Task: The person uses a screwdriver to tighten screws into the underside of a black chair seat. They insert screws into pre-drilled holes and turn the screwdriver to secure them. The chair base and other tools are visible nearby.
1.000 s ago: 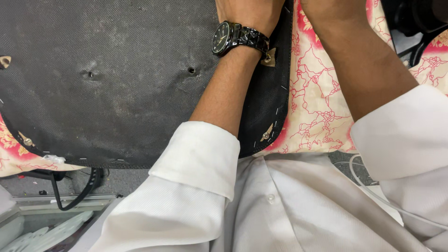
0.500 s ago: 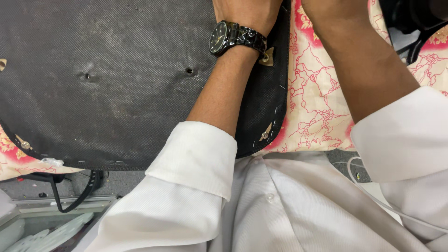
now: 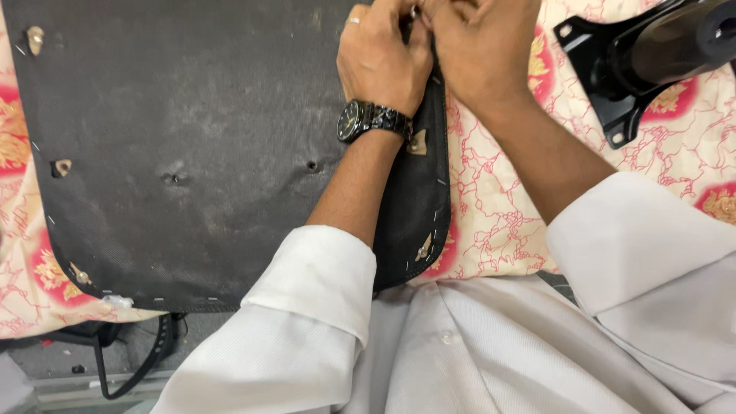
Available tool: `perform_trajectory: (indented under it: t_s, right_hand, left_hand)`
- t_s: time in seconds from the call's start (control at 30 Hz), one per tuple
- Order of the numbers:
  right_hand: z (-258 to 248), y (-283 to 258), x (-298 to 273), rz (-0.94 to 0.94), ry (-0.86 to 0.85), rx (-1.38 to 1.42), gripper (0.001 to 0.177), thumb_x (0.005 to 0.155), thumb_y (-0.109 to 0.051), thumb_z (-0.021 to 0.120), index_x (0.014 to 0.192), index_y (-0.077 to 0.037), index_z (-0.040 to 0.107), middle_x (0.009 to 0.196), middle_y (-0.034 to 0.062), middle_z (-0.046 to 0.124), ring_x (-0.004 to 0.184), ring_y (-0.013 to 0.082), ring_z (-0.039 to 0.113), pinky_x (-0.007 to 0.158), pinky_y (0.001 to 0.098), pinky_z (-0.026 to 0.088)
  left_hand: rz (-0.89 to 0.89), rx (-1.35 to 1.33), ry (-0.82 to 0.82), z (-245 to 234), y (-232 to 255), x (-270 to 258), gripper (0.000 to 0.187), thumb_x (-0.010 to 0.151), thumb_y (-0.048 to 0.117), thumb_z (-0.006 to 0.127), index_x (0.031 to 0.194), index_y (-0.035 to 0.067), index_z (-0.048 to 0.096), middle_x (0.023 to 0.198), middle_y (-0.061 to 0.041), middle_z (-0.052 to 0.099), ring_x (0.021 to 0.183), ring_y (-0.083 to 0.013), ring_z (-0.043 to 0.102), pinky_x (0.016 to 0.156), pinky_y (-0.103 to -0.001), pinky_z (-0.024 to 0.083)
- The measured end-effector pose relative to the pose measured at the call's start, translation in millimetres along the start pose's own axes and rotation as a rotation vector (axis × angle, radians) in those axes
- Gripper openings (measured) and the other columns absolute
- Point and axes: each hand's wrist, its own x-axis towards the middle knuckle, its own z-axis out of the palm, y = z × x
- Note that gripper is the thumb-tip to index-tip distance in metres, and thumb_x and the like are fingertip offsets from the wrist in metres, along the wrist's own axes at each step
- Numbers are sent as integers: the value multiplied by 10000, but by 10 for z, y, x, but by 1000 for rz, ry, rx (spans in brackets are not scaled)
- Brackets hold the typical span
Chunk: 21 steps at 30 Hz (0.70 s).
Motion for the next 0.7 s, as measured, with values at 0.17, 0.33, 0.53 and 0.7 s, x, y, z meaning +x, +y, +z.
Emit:
perform_trajectory:
  t_s: [0.17, 0.33, 0.53, 0.7]
  right_hand:
    - [-10, -292, -45, -80, -70, 110, 81, 1038, -15, 688, 1092, 27, 730, 963, 102, 791, 891, 133, 799, 813, 275, 643]
    - [17, -317, -28, -50, -33, 75, 90, 1055, -66, 729, 1062, 22, 714, 919, 109, 781, 859, 153, 802, 758, 277, 623]
    - [-7, -309, -52, -57, -51, 39, 95, 1050, -85, 717, 1049, 10, 713, 852, 112, 751, 718, 166, 751, 640, 314, 566]
    - [21, -323, -57, -43, -49, 53, 87, 1057, -101, 694, 1062, -15, 704, 859, 88, 751, 718, 166, 745, 656, 306, 571]
  left_hand:
    - [-60, -23, -99, -61, 28, 14, 441, 908, 206, 750, 1333, 258, 645, 774, -83, 698, 738, -262, 689, 672, -412, 569]
    - [88, -101, -26, -47, -45, -9, 477, 918, 173, 721, 1379, 225, 609, 880, -31, 767, 802, -220, 700, 758, -371, 595]
    - [79, 44, -88, -90, -9, 9, 460, 980, 252, 760, 1413, 194, 614, 793, -68, 726, 771, -236, 683, 716, -378, 577]
    - [26, 228, -213, -251, 202, -252, 648, 975, 297, 637, 1535, 59, 413, 1338, -142, 644, 1213, -343, 558, 997, -478, 460]
